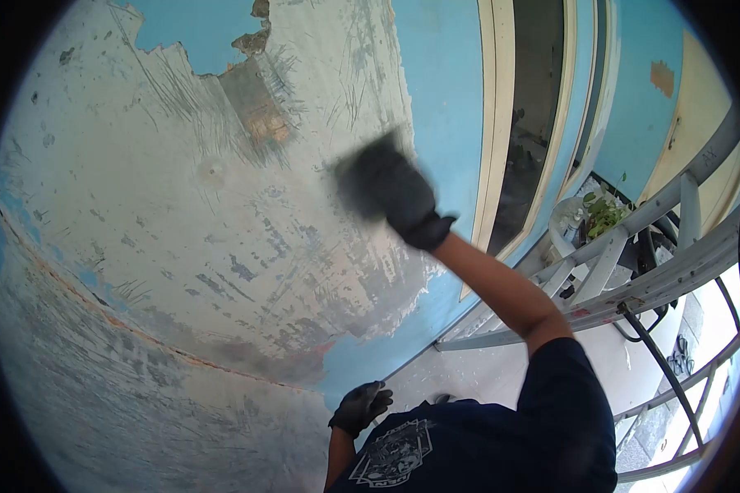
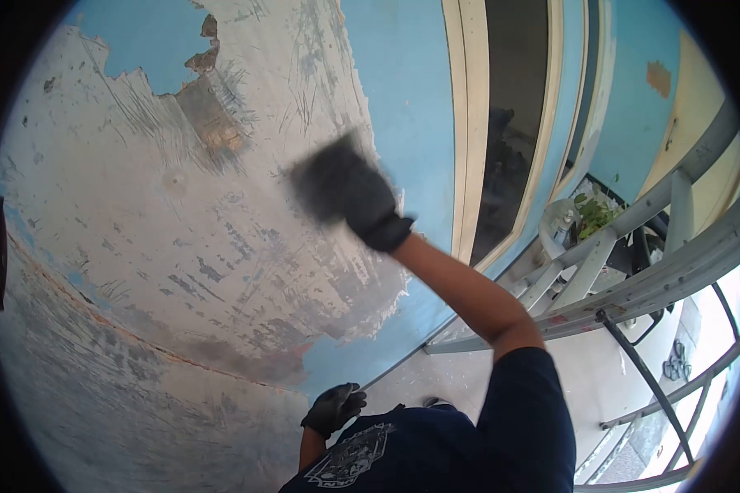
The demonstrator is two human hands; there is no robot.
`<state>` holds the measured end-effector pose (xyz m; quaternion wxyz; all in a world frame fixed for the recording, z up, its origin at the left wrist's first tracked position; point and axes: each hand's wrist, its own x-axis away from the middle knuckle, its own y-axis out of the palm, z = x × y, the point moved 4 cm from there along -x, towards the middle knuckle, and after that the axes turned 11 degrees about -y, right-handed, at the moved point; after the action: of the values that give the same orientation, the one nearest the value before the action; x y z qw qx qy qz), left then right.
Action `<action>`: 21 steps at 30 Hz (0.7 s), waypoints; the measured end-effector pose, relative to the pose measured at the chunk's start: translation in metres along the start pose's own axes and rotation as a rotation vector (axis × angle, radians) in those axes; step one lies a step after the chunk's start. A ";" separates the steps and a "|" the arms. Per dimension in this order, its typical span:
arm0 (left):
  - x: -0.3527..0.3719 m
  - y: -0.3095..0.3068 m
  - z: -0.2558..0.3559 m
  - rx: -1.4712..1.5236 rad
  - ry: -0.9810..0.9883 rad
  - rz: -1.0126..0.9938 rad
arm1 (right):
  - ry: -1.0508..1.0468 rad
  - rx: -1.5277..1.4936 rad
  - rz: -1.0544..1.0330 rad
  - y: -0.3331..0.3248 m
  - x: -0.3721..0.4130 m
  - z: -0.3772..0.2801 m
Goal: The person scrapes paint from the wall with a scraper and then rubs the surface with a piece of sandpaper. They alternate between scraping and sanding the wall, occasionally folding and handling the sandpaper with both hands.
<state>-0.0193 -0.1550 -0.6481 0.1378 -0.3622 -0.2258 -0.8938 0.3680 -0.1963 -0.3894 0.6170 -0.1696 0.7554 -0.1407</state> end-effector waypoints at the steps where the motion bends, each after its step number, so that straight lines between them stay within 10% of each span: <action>1: -0.003 -0.004 -0.004 -0.014 0.002 -0.022 | 0.036 0.193 -0.132 -0.008 -0.004 -0.016; 4: -0.001 -0.020 -0.009 -0.383 0.250 -0.054 | 0.050 0.590 -0.422 -0.021 -0.008 -0.051; 9: -0.012 -0.029 -0.026 -0.310 0.216 -0.043 | -0.236 0.201 -0.118 0.033 0.047 -0.058; 10: -0.003 -0.021 -0.017 -0.028 -0.061 -0.020 | -0.002 0.339 -0.272 0.023 0.027 -0.055; 12: -0.003 -0.030 -0.014 -0.082 0.008 -0.031 | 0.395 0.710 -0.753 -0.001 -0.004 -0.052; 15: -0.008 -0.032 -0.023 0.071 -0.032 -0.006 | 0.211 0.655 -0.006 0.041 0.036 0.028; 16: -0.014 -0.042 -0.026 -0.378 0.266 -0.019 | 0.211 0.654 -0.002 0.039 0.037 0.020; 17: -0.013 -0.043 -0.025 -0.831 0.563 -0.030 | 0.235 0.027 0.195 0.032 0.035 0.002; 19: 0.004 -0.035 -0.007 -0.569 0.405 -0.041 | 0.462 0.645 -0.484 -0.042 -0.045 -0.079; 21: -0.003 -0.042 -0.011 0.206 -0.128 0.056 | 0.317 0.775 -0.323 -0.030 -0.042 -0.056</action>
<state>-0.0407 -0.1241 -0.6698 0.1846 -0.4085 -0.3143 -0.8368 0.3231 -0.2050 -0.3290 0.4817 -0.0180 0.6961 -0.5321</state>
